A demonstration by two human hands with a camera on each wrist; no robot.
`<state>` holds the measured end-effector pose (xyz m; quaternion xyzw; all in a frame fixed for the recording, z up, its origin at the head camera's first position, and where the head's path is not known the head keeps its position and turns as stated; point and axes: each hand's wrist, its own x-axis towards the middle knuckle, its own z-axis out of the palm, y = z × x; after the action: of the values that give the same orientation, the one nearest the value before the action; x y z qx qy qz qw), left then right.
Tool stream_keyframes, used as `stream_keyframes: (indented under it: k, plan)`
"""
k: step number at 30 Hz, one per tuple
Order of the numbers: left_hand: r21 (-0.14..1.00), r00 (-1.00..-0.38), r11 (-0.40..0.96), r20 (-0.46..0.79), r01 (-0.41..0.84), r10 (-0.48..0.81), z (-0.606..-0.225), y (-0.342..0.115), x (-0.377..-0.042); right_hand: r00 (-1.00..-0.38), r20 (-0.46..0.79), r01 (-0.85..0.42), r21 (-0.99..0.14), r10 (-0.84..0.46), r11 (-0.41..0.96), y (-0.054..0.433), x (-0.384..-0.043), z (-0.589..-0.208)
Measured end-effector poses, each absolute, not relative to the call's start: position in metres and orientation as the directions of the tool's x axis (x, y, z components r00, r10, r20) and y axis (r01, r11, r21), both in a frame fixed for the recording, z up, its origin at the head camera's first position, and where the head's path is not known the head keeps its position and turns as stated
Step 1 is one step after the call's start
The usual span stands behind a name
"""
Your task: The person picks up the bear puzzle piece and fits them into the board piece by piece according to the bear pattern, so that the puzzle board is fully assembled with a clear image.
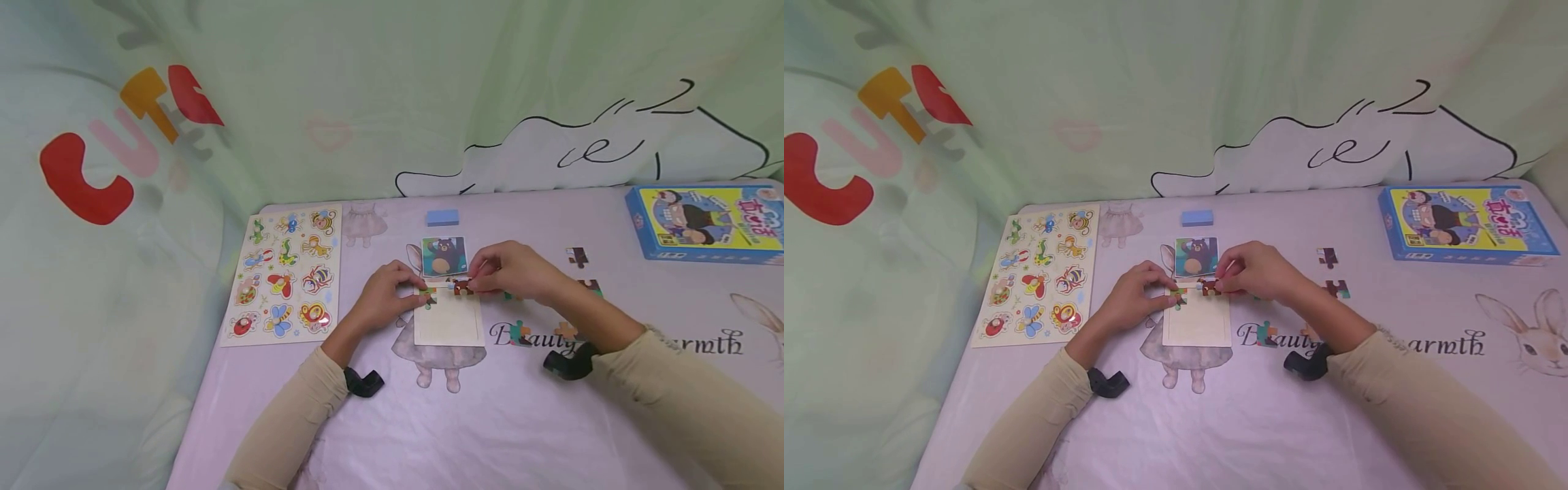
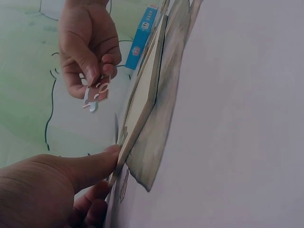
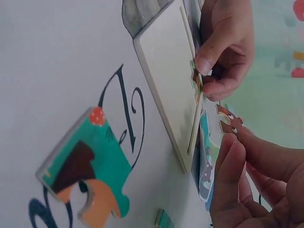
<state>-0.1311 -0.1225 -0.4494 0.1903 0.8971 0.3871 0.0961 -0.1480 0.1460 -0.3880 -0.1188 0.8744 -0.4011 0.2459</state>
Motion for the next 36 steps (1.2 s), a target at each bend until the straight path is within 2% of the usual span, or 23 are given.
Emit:
stream_keyframes:
  k: [9,36]
  plan:
    - [0.731,-0.910,0.629,-0.027,0.264,0.413,-0.449,-0.123,-0.131,-0.824,-0.370,0.045,-0.797,-0.429,0.603,0.138,-0.147,-0.394]
    - [0.733,-0.910,0.627,-0.028,0.263,0.414,-0.451,-0.124,-0.133,-0.836,-0.344,-0.004,-0.775,-0.428,0.631,0.121,-0.141,-0.401]
